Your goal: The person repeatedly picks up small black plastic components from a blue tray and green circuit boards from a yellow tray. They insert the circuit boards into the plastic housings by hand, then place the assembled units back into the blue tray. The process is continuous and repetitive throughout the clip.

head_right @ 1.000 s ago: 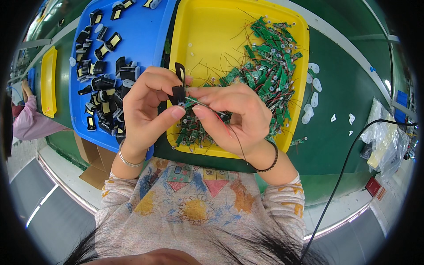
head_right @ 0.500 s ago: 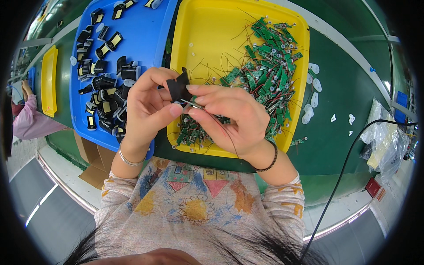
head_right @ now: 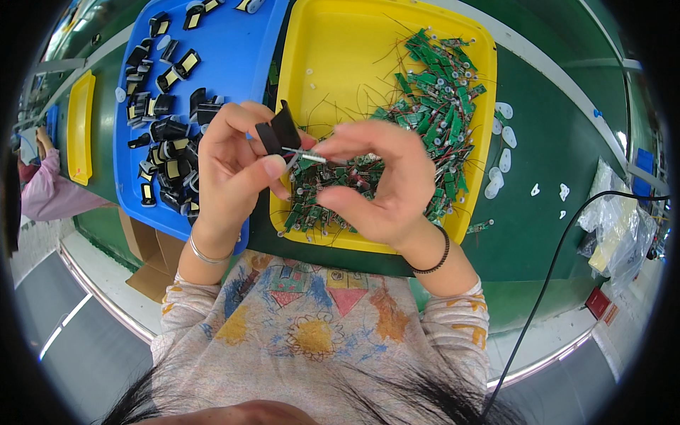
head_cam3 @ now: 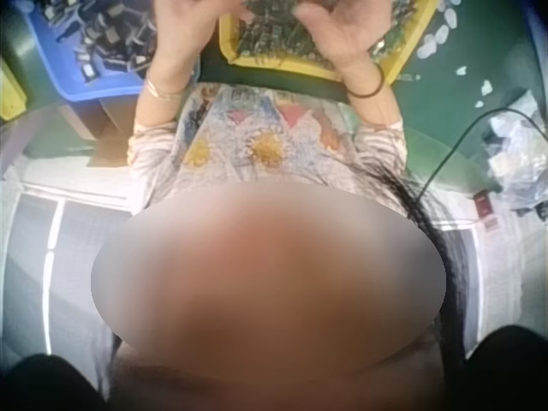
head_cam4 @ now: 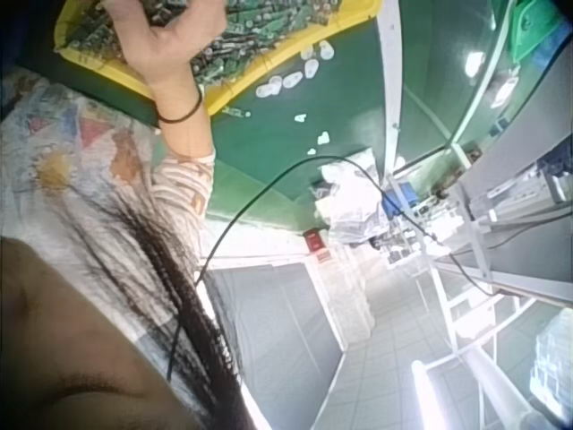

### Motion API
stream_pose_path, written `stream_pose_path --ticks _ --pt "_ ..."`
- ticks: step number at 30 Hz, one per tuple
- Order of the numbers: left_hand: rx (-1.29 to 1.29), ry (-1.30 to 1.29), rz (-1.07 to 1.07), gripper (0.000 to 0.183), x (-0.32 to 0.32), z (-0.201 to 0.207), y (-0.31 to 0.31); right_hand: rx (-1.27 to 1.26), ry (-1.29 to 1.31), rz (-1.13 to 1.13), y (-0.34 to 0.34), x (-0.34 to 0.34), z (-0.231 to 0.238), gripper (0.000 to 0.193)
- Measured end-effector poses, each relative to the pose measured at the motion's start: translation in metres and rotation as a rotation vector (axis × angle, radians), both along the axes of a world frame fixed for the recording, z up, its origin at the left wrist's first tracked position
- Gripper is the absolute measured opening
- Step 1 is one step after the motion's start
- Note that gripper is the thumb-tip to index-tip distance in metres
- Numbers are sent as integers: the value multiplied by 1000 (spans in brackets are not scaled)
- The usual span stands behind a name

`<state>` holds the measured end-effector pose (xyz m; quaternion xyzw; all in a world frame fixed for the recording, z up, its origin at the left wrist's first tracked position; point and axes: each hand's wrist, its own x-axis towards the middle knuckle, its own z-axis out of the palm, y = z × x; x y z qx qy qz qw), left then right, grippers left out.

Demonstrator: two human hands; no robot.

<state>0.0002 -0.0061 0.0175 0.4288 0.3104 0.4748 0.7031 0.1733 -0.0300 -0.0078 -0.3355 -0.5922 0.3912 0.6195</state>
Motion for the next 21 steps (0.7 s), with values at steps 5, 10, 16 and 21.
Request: stream_pose_path --ticks 5,10,16,21 --pt "-14 74 1 19 -7 0 5 -429 346 168 12 15 9 54" --pt "142 307 44 23 -3 -6 8 -276 -290 103 18 11 1 33" --pt "179 370 -1 29 -1 -6 6 -218 -460 -14 15 8 5 15" --pt "165 363 -3 27 -3 -10 7 -158 -511 -9 15 6 5 13"
